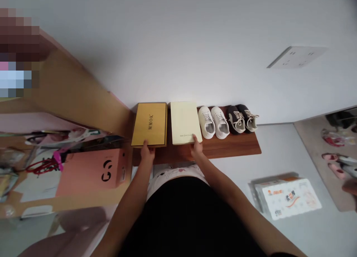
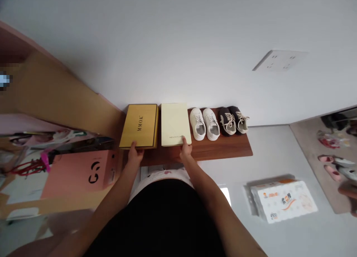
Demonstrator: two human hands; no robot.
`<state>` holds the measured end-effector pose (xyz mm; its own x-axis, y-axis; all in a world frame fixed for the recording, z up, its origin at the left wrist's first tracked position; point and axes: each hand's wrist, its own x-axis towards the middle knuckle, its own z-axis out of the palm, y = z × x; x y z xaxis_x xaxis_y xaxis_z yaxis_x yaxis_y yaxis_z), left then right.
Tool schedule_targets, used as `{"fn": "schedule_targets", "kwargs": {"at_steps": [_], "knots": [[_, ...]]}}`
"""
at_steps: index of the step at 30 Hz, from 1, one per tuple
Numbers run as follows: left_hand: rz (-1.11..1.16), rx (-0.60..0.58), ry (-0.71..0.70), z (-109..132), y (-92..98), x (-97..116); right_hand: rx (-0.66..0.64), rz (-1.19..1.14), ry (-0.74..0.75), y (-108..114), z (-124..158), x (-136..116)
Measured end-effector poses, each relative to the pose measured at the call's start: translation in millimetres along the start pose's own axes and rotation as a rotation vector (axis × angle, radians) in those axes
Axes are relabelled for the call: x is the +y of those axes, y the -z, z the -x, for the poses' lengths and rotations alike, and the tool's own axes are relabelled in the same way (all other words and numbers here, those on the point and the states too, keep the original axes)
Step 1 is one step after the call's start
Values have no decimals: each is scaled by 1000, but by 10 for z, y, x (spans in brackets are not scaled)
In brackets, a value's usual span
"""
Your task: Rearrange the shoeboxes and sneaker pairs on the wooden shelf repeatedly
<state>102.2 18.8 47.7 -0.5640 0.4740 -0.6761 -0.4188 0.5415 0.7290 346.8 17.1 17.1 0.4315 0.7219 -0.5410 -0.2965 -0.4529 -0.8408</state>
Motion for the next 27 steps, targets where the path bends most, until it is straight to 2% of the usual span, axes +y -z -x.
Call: {"fn": "schedule_targets", "kwargs": {"at_steps": [2,3,6,8,10,12,14,16,19,24,27], "knots": [[-108,35,-172,30,172,61,171,-87,25,32,119,-96],[-182,70,-289,52,276,98,227,-97,83,78,188,-159],[-489,155,-693,147,588,195,293,62,349,266,441,-333],[-781,52,-906,228,732,205,270,317,515,379,631,-370],[-1080,-164,-1026,298,786,143,164,610,656,441,793,-310],[-1319,-362,-1061,331,761,19,-4,880,751,446,884,-178],[-1473,-483,-1066,312,703,-133,-193,1117,797,406,882,-21],[-1559,-556,-1066,243,656,-270,-370,1319,822,338,802,118],[-1602,-586,-1062,85,631,-372,-567,1519,829,207,613,261],[-1606,-600,-1061,-154,548,-327,-676,1638,770,-41,344,337],[-1650,-601,-970,-209,439,-314,-692,1680,728,-117,238,314]]}}
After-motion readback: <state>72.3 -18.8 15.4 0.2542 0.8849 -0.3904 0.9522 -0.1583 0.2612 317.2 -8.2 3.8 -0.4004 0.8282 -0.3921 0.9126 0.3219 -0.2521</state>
